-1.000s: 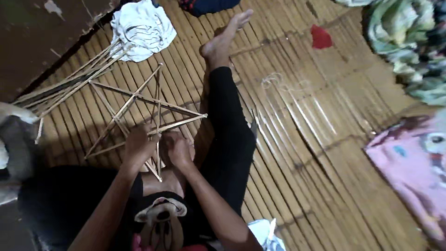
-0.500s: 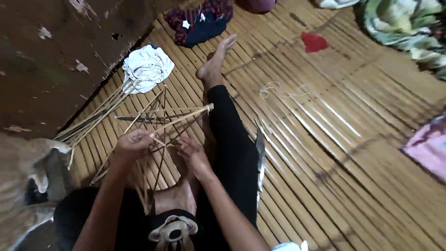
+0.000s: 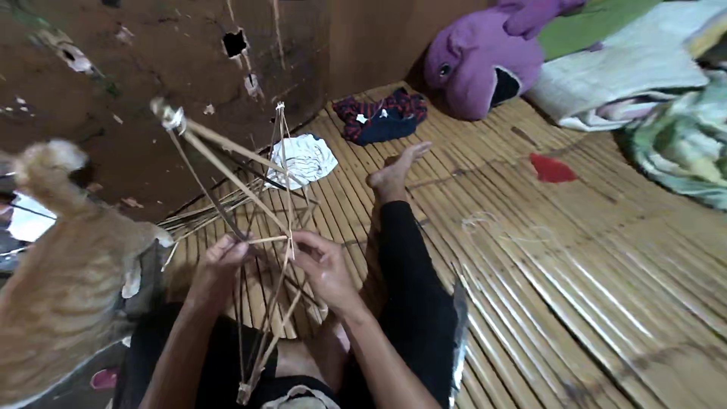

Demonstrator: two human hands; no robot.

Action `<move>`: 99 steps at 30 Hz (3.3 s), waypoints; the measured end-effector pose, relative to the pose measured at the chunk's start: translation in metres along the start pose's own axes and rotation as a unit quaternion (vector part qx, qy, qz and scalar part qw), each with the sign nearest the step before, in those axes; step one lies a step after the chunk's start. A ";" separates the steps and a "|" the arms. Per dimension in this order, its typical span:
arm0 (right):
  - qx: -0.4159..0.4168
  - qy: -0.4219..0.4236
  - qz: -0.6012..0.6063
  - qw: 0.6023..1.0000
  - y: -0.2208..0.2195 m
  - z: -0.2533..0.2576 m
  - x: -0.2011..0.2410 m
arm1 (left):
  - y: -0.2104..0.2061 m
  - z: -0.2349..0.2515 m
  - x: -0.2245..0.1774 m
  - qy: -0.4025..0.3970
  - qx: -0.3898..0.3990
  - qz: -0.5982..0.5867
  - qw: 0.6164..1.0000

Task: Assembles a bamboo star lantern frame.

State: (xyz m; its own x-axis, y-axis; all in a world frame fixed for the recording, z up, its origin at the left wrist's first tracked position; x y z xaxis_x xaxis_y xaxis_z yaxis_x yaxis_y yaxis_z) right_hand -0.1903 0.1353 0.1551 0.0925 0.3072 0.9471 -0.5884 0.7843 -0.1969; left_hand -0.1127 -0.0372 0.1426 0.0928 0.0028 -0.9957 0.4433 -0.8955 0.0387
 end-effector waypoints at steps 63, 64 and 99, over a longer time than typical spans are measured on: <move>0.001 -0.501 0.000 0.865 -0.037 -0.071 -0.145 | 0.010 -0.085 0.136 -0.163 -0.109 0.048 0.979; 0.000 -0.496 0.004 0.868 -0.037 -0.071 -0.145 | 0.009 -0.085 0.135 -0.166 -0.108 0.050 0.979; 0.011 -0.459 0.003 0.888 -0.032 -0.076 -0.163 | -0.002 -0.080 0.150 -0.197 -0.087 0.128 0.968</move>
State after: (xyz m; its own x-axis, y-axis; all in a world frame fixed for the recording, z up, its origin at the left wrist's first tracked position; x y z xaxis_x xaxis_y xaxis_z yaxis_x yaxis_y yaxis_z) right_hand -0.1259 0.1014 -0.0121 -0.5983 -0.2663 0.7557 -0.6035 0.7702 -0.2063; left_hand -0.0287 0.0002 0.0002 -0.1125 -0.4089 -0.9056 0.5973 -0.7562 0.2672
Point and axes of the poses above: each hand's wrist, its own z-axis towards the middle knuckle, its own y-axis out of the back of the hand, x = y × z, the point moved 9 cm from there along z, towards the middle knuckle, and after that the axes turned 3 degrees about x, right-handed, at the moved point
